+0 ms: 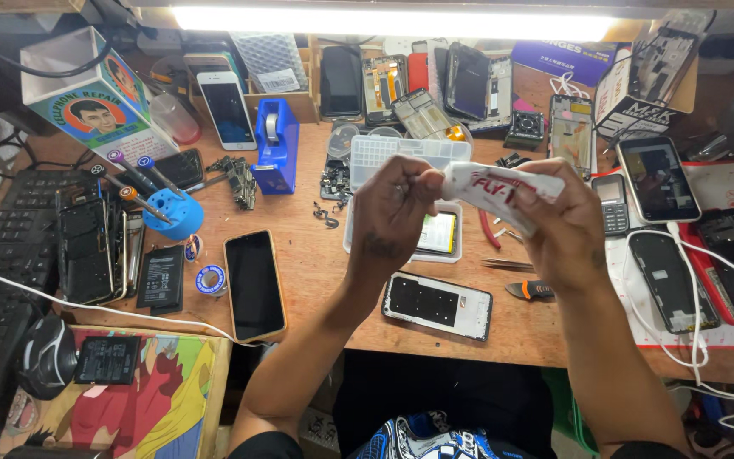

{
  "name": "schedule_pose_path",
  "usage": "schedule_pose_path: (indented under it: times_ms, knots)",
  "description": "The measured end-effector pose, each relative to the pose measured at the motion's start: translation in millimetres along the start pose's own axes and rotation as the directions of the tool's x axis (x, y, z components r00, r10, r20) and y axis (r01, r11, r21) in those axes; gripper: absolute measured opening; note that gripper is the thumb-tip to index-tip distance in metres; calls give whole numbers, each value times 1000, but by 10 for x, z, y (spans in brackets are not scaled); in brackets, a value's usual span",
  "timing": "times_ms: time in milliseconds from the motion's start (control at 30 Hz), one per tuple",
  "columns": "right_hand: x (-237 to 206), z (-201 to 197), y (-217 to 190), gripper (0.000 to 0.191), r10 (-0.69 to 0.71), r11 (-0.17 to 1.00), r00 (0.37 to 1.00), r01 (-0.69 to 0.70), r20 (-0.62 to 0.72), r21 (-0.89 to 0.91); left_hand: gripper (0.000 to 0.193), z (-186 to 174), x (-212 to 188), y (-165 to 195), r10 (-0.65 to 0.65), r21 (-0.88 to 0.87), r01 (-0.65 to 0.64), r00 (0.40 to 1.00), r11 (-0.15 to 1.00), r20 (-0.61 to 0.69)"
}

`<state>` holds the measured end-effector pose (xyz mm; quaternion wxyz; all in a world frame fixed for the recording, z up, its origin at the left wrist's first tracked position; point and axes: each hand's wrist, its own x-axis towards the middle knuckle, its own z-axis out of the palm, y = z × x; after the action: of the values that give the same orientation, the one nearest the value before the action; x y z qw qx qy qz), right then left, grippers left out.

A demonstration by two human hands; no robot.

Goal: The person works on a disassembled smartphone, using pliers to remove small components and applying adhesive to the frame. The person then wipes the frame with a cloth and places the phone into a plastic container.

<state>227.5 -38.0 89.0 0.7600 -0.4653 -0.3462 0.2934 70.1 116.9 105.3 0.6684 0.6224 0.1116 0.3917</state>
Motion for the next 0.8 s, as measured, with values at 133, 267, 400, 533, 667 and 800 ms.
schedule_pose_path:
  times_ms: [133, 267, 400, 533, 667, 800]
  knots:
    - [37, -57, 30, 21, 39, 916, 999, -47, -28, -398, 11, -63, 50, 22, 72, 46, -73, 997, 996, 22]
    - [162, -29, -77, 26, 93, 989, 996, -90, 16, -115, 7, -107, 87, 91, 319, 339, -323, 945, 884, 70]
    - [348, 199, -247, 16, -161, 965, 985, 144, -63, -221, 7, -67, 302, 171, 479, 335, -447, 878, 829, -14]
    - [695, 500, -501, 19, -764, 321, 638, 498, 90, -805, 44, -2, 515, 187, 289, 47, -285, 946, 957, -149]
    - [1234, 885, -787, 19, -850, -23, 444, 506, 283, -862, 32, 146, 657, 138, 282, 206, -259, 955, 944, -91]
    - [1493, 1323, -1029, 17, -800, -124, 440, 542, 407, -831, 33, 244, 789, 162, 302, 328, -254, 948, 910, -103]
